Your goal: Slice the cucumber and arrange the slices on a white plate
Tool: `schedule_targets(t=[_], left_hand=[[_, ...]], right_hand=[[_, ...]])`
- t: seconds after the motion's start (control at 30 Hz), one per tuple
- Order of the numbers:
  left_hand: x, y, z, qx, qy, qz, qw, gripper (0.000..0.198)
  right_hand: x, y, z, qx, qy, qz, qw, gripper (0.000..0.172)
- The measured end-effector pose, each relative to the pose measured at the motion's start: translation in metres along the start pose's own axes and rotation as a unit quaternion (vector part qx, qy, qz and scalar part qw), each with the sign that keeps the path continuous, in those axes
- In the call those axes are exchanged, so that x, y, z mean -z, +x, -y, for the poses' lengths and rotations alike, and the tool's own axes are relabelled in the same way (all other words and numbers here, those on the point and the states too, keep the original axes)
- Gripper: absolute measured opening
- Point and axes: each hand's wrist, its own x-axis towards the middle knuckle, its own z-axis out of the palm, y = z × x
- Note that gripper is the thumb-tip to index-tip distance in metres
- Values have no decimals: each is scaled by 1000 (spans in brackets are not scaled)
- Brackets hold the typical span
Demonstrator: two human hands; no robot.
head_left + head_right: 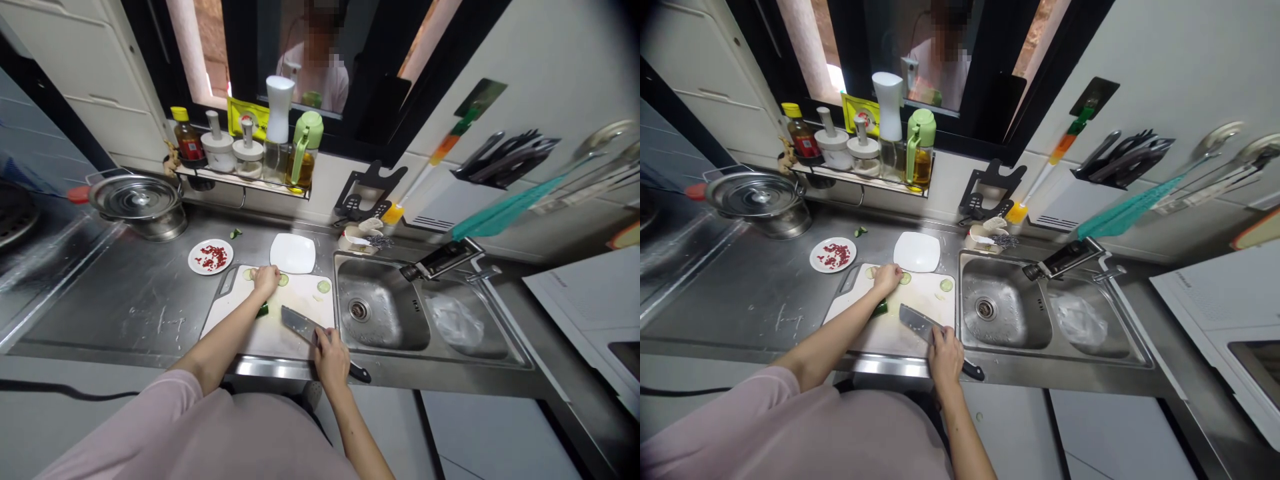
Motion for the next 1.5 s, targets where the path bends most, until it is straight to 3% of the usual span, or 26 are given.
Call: schedule_targets(t=[0.2,0.43,0.63,0.77,0.93,1.03,1.13,1.23,1.33,1.43,1.5], left_hand=[[-1,-3,1,-49,13,-32,998,17],[6,-3,4,-24,-9,-33,999,20],[27,-13,32,19,-121,-134,983,25],[37,-26,61,24,-269,-194,943,29],[52,-37,92,44,-428,-254,866,32],[67,-41,107,76,-490,-273,824,37],[84,-48,118,91,-509,-287,806,40],[92,-59,122,75,-477,-307,820,38],[83,-79,115,28,-380,-284,880,34],[60,-106,100,-73,-235,-164,955,27],[44,-122,91,-124,-115,-101,980,28]], right_hand=[[-1,2,1,-2,11,2,1000,47],[-2,6,2,-10,16,11,1000,45],[-1,12,5,-2,14,16,1000,42],[3,18,13,9,23,17,1000,42],[7,25,27,19,28,26,999,42],[7,28,32,19,31,38,999,43],[5,30,34,11,36,47,998,42],[2,30,34,1,52,51,997,40],[0,29,35,-17,82,51,995,36],[0,29,37,-39,107,44,992,34],[0,30,38,-48,118,39,991,33]])
